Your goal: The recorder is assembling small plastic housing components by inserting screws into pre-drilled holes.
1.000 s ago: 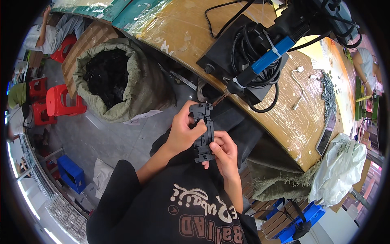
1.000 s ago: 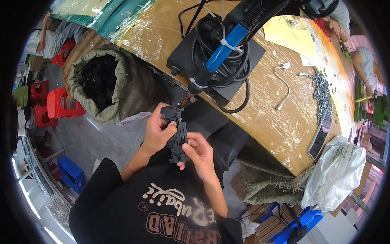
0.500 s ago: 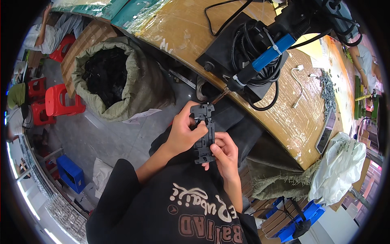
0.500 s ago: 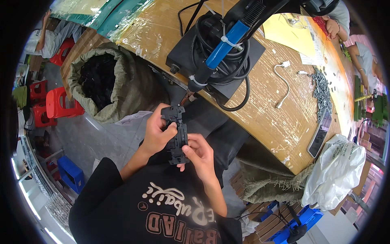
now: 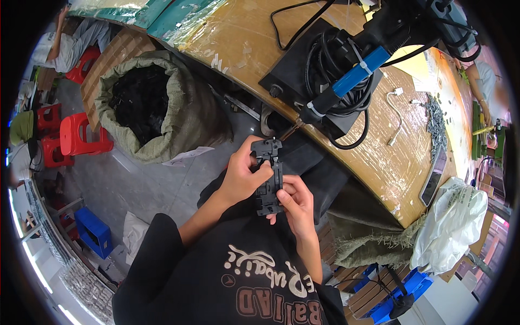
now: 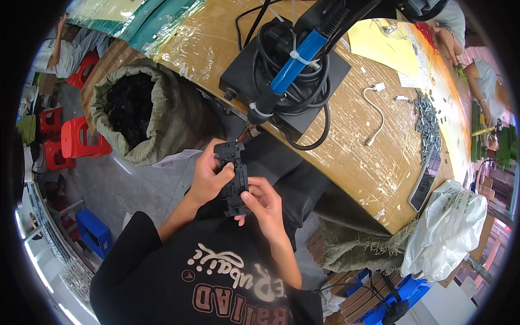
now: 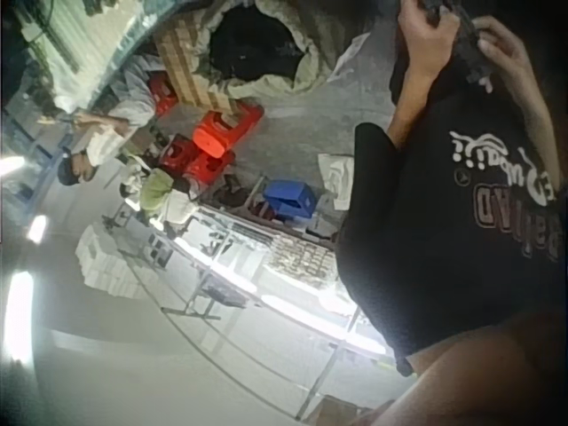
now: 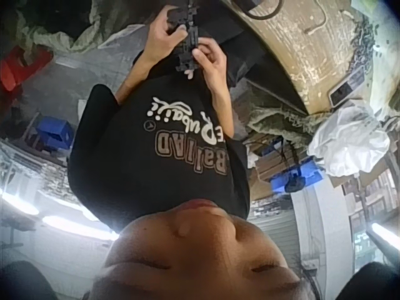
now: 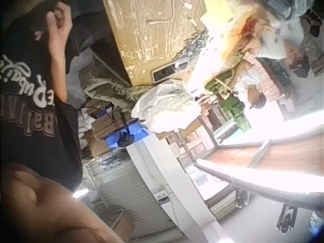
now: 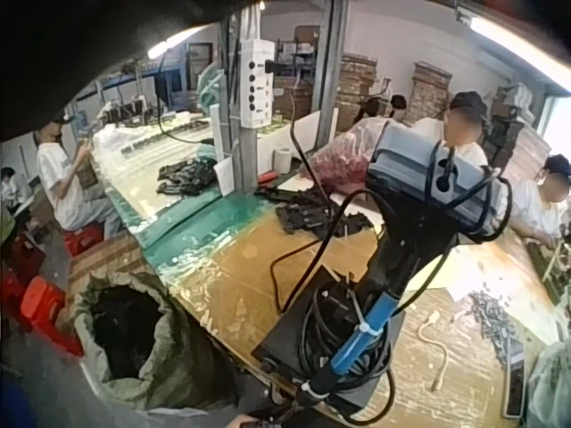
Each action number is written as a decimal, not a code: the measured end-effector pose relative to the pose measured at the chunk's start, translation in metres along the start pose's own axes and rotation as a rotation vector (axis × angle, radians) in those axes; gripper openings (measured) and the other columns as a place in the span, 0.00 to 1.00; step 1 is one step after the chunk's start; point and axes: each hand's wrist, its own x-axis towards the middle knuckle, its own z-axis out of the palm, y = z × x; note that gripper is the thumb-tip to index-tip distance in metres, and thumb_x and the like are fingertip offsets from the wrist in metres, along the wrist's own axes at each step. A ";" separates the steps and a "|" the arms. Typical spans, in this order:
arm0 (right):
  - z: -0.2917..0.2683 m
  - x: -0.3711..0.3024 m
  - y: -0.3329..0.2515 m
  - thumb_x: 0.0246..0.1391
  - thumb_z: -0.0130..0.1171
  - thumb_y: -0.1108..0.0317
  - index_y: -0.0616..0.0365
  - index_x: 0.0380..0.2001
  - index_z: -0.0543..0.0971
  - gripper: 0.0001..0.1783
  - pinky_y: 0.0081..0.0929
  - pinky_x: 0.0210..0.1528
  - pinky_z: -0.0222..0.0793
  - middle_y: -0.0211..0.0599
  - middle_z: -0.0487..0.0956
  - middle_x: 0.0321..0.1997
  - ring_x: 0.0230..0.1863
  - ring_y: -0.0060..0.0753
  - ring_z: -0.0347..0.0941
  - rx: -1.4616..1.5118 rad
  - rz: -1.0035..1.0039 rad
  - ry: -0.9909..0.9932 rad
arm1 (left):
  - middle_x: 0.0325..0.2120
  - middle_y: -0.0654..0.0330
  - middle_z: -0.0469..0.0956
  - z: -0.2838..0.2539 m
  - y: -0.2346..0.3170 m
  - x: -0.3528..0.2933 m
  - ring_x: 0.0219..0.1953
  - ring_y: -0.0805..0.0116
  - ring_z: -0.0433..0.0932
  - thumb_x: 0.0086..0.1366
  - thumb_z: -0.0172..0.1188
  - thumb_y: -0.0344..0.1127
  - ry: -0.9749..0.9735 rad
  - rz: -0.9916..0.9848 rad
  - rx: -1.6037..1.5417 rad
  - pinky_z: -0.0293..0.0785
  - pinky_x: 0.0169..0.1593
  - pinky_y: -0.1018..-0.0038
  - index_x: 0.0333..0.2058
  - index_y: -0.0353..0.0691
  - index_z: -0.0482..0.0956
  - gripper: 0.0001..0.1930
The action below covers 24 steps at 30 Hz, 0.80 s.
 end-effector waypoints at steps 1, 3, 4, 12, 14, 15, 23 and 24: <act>0.000 0.000 0.000 0.52 0.48 0.73 0.67 0.41 0.64 0.13 0.18 0.15 0.66 0.42 0.73 0.29 0.19 0.28 0.71 0.004 0.001 0.002 | 0.23 0.65 0.68 0.001 0.002 0.000 0.23 0.84 0.68 0.50 0.49 0.21 0.004 0.000 -0.014 0.65 0.24 0.85 0.37 0.33 0.63 0.13; 0.001 0.000 0.000 0.52 0.48 0.73 0.67 0.41 0.64 0.13 0.18 0.15 0.66 0.42 0.73 0.29 0.19 0.28 0.71 0.006 -0.001 0.002 | 0.23 0.65 0.68 0.000 0.003 0.000 0.23 0.84 0.68 0.50 0.49 0.21 0.006 0.003 -0.027 0.65 0.24 0.85 0.37 0.33 0.63 0.13; 0.002 0.000 -0.001 0.52 0.48 0.73 0.67 0.41 0.64 0.13 0.18 0.15 0.66 0.42 0.73 0.29 0.19 0.28 0.71 0.015 0.001 0.004 | 0.23 0.65 0.68 0.000 0.003 0.000 0.24 0.84 0.68 0.50 0.49 0.21 0.004 -0.001 -0.017 0.65 0.25 0.85 0.37 0.33 0.63 0.13; 0.004 0.002 -0.007 0.52 0.48 0.73 0.68 0.41 0.65 0.13 0.17 0.15 0.66 0.43 0.73 0.29 0.19 0.27 0.71 0.028 -0.020 -0.022 | 0.23 0.66 0.67 0.000 0.009 0.002 0.24 0.85 0.67 0.50 0.49 0.21 0.014 0.010 -0.027 0.65 0.26 0.86 0.37 0.33 0.63 0.13; 0.004 0.002 -0.006 0.52 0.48 0.74 0.68 0.40 0.65 0.13 0.17 0.15 0.66 0.43 0.73 0.29 0.19 0.26 0.71 0.032 -0.016 -0.019 | 0.22 0.67 0.67 0.000 0.008 0.002 0.24 0.85 0.66 0.50 0.49 0.21 0.006 0.004 -0.009 0.64 0.26 0.86 0.36 0.34 0.63 0.13; 0.004 0.002 -0.006 0.52 0.48 0.74 0.68 0.40 0.65 0.13 0.17 0.15 0.66 0.43 0.73 0.29 0.19 0.26 0.71 0.032 -0.016 -0.018 | 0.22 0.67 0.67 0.000 0.008 0.002 0.24 0.85 0.66 0.50 0.49 0.21 0.006 0.003 -0.009 0.64 0.26 0.86 0.36 0.34 0.63 0.13; 0.004 0.002 -0.007 0.52 0.48 0.73 0.68 0.40 0.65 0.13 0.17 0.14 0.66 0.42 0.73 0.29 0.18 0.26 0.70 0.035 -0.018 -0.015 | 0.21 0.67 0.67 0.002 0.010 0.003 0.22 0.85 0.66 0.50 0.49 0.21 0.020 0.011 -0.003 0.63 0.23 0.86 0.36 0.34 0.63 0.13; 0.004 0.002 -0.008 0.52 0.48 0.73 0.68 0.40 0.65 0.13 0.17 0.14 0.66 0.42 0.73 0.29 0.18 0.26 0.70 0.036 -0.021 -0.012 | 0.21 0.67 0.67 0.002 0.010 0.003 0.22 0.85 0.66 0.50 0.49 0.21 0.016 0.011 -0.003 0.63 0.23 0.86 0.36 0.34 0.63 0.13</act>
